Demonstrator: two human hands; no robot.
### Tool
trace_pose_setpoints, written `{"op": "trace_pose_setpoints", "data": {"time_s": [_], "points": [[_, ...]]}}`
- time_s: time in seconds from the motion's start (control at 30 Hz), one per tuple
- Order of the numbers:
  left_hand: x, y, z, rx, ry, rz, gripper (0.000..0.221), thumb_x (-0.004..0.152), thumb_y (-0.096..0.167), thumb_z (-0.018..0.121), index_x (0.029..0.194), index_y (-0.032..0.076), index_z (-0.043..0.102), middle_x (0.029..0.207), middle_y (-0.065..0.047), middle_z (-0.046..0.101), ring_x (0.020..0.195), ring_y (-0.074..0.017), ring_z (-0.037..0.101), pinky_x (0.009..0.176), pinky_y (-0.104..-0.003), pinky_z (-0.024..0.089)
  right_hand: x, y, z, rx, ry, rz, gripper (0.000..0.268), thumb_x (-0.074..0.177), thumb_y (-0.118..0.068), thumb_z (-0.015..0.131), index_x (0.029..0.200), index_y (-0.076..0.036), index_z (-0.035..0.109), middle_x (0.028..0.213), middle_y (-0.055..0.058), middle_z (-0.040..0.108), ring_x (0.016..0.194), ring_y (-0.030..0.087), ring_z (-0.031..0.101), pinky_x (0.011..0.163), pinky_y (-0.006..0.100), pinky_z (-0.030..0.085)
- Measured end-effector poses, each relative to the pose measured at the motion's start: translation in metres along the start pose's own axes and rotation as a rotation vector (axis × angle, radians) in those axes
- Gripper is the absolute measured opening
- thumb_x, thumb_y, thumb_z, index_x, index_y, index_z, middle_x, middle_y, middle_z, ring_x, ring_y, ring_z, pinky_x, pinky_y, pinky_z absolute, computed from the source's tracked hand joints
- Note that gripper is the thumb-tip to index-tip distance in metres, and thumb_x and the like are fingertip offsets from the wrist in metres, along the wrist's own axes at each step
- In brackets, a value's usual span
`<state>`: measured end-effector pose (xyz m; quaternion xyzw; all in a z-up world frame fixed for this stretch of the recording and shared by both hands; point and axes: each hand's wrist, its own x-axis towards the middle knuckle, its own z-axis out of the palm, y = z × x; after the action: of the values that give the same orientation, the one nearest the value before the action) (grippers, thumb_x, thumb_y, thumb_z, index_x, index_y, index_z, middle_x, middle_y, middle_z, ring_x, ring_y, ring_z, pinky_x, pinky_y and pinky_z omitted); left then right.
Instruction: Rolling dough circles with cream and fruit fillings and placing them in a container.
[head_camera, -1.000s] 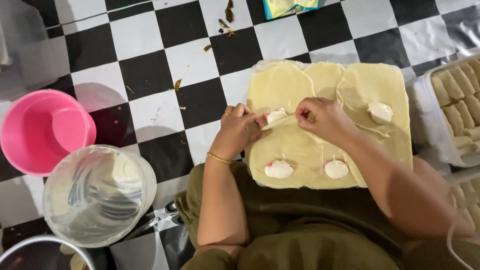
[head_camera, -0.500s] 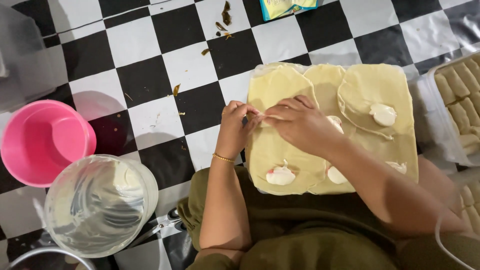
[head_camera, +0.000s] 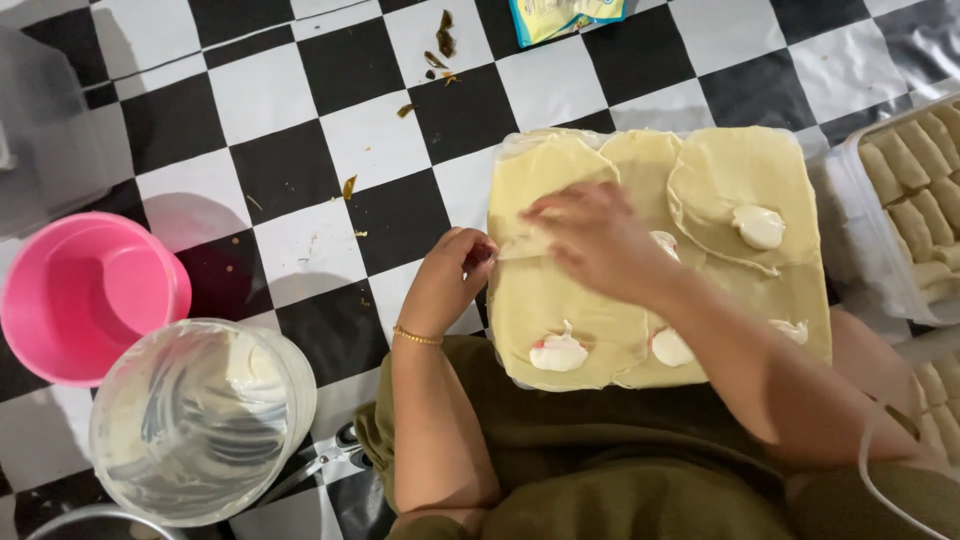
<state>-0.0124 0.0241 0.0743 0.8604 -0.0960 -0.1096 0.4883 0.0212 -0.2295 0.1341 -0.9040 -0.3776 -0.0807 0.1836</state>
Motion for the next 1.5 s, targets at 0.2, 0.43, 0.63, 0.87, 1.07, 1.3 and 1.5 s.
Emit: {"op": "trace_pose_setpoints", "data": {"time_s": [0.2, 0.43, 0.63, 0.87, 1.07, 1.3, 1.5], "points": [[-0.001, 0.016, 0.005, 0.094, -0.014, -0.015, 0.023, 0.090, 0.013, 0.073, 0.110, 0.013, 0.062, 0.095, -0.008, 0.065, 0.090, -0.0303, 0.073, 0.079, -0.040, 0.061, -0.055, 0.085, -0.013, -0.122, -0.073, 0.461, 0.016, 0.096, -0.027, 0.068, 0.110, -0.026, 0.076, 0.107, -0.005, 0.073, 0.106, 0.028, 0.065, 0.088, 0.046, 0.048], [0.000, 0.021, 0.019, 0.432, 0.105, 0.055, 0.009, 0.104, 0.023, 0.053, 0.109, 0.016, 0.055, 0.094, -0.014, 0.067, 0.085, -0.0386, 0.072, 0.077, -0.048, 0.061, -0.050, 0.082, 0.007, -0.194, -0.315, 0.749, 0.021, 0.091, -0.047, 0.065, 0.096, -0.033, 0.078, 0.096, -0.006, 0.077, 0.100, 0.026, 0.071, 0.087, 0.045, 0.053], [0.009, 0.022, 0.034, 0.531, 0.245, 0.310, 0.012, 0.108, 0.021, 0.051, 0.110, 0.014, 0.060, 0.106, -0.006, 0.068, 0.105, -0.0283, 0.070, 0.089, -0.039, 0.057, -0.049, 0.087, 0.022, -0.113, -0.320, 0.839, 0.026, 0.090, -0.049, 0.061, 0.103, -0.031, 0.076, 0.096, -0.006, 0.074, 0.100, 0.025, 0.070, 0.088, 0.044, 0.051], [0.021, 0.001, 0.057, 0.587, 0.392, 0.483, 0.010, 0.102, 0.023, 0.062, 0.103, 0.016, 0.069, 0.103, -0.004, 0.068, 0.115, -0.0244, 0.065, 0.095, -0.037, 0.055, -0.027, 0.068, 0.001, -0.023, -0.309, 0.910, 0.031, 0.091, -0.046, 0.062, 0.106, -0.023, 0.077, 0.100, 0.001, 0.077, 0.103, 0.032, 0.072, 0.087, 0.049, 0.055], [0.018, 0.007, 0.064, 0.631, 0.369, 0.552, 0.005, 0.100, 0.019, 0.065, 0.102, 0.017, 0.070, 0.099, 0.002, 0.069, 0.114, -0.0187, 0.067, 0.100, -0.034, 0.054, -0.013, 0.056, -0.013, 0.080, -0.285, 0.932, 0.032, 0.090, -0.045, 0.065, 0.108, -0.020, 0.074, 0.096, 0.006, 0.077, 0.099, 0.035, 0.072, 0.084, 0.049, 0.056], [0.011, 0.028, 0.050, 0.509, 0.279, 0.475, 0.026, 0.094, 0.016, 0.071, 0.120, 0.015, 0.067, 0.101, -0.004, 0.069, 0.110, -0.0241, 0.070, 0.100, -0.039, 0.054, 0.015, 0.036, -0.020, 0.960, -0.070, 1.032, 0.040, 0.093, -0.015, 0.066, 0.122, 0.013, 0.060, 0.090, 0.020, 0.072, 0.068, 0.025, 0.076, 0.059, 0.031, 0.064], [0.017, 0.023, 0.050, 0.398, 0.242, 0.495, 0.031, 0.092, 0.015, 0.072, 0.122, 0.012, 0.065, 0.106, -0.009, 0.071, 0.114, -0.0271, 0.068, 0.109, -0.044, 0.049, 0.024, 0.031, 0.000, 0.861, -0.141, 0.973, 0.030, 0.092, -0.011, 0.068, 0.114, 0.010, 0.069, 0.091, 0.022, 0.074, 0.066, 0.020, 0.076, 0.058, 0.024, 0.063]]}}
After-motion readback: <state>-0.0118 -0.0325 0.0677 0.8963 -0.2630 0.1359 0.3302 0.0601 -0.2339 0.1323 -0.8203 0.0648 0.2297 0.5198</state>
